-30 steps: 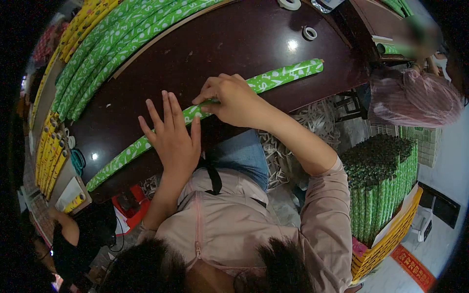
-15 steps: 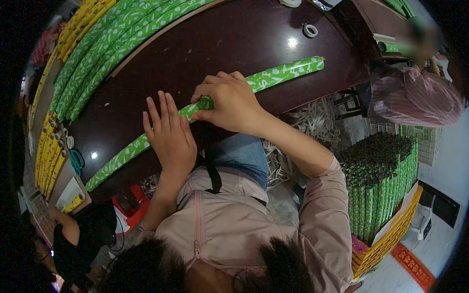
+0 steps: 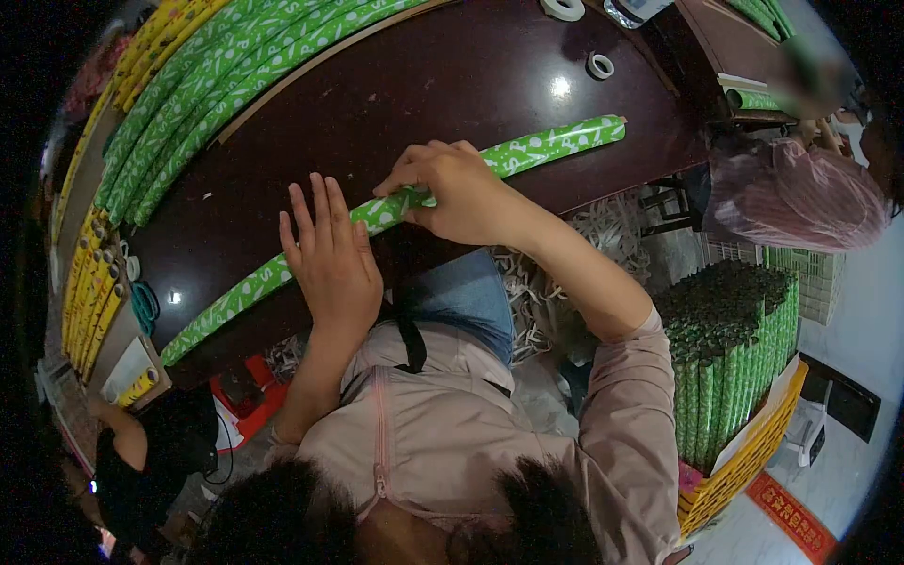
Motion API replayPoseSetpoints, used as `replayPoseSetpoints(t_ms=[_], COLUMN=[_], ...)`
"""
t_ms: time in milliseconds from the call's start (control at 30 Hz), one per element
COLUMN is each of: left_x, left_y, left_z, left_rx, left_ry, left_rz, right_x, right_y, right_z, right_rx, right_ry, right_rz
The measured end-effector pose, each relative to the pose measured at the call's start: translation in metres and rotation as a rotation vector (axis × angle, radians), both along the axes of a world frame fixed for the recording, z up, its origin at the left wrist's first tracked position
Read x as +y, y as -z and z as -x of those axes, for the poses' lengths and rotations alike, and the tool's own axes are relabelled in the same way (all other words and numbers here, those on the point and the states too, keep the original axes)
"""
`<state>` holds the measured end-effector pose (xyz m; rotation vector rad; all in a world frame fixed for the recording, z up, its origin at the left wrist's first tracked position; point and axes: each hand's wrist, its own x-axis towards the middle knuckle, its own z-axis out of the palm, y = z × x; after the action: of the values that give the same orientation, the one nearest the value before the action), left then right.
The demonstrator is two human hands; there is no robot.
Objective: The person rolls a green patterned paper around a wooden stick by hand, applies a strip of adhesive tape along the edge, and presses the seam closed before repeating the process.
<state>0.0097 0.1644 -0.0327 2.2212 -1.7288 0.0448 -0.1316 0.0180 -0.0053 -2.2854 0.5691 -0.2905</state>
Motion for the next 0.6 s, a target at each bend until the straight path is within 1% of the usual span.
replayPoseSetpoints(t_ms=[100,167,233,400,467,567,600], left_x=[-0.001,-0.001,-0.001,-0.001,0.000,0.000,0.001], left_y=[0.000,0.001,0.000,0.001,0.000,0.000,-0.001], left_z=[0.000,0.000,0.000,-0.001,0.000,-0.001,0.000], left_rx=[-0.013,-0.067,-0.065,-0.063,-0.024,-0.028,-0.026], left_ry=[0.001,0.001,0.003,0.011,0.007,0.012,0.012], left_rz=[-0.003,0.029,0.027,0.031,-0.001,-0.007,-0.004], right_x=[0.000,0.003,0.007,0.006,0.003,0.001,0.000], right_y=[-0.002,-0.003,-0.004,-0.002,-0.003,-0.007,-0.011], right_z=[0.000,-0.002,-0.006,-0.003,-0.001,0.002,0.002], right_rx=[0.000,0.002,0.081,0.039,0.028,0.008,-0.012], right_ry=[-0.015,-0.001,0.064,0.038,0.022,-0.026,0.005], right_rz=[0.001,-0.004,0.015,-0.002,0.006,-0.020,-0.118])
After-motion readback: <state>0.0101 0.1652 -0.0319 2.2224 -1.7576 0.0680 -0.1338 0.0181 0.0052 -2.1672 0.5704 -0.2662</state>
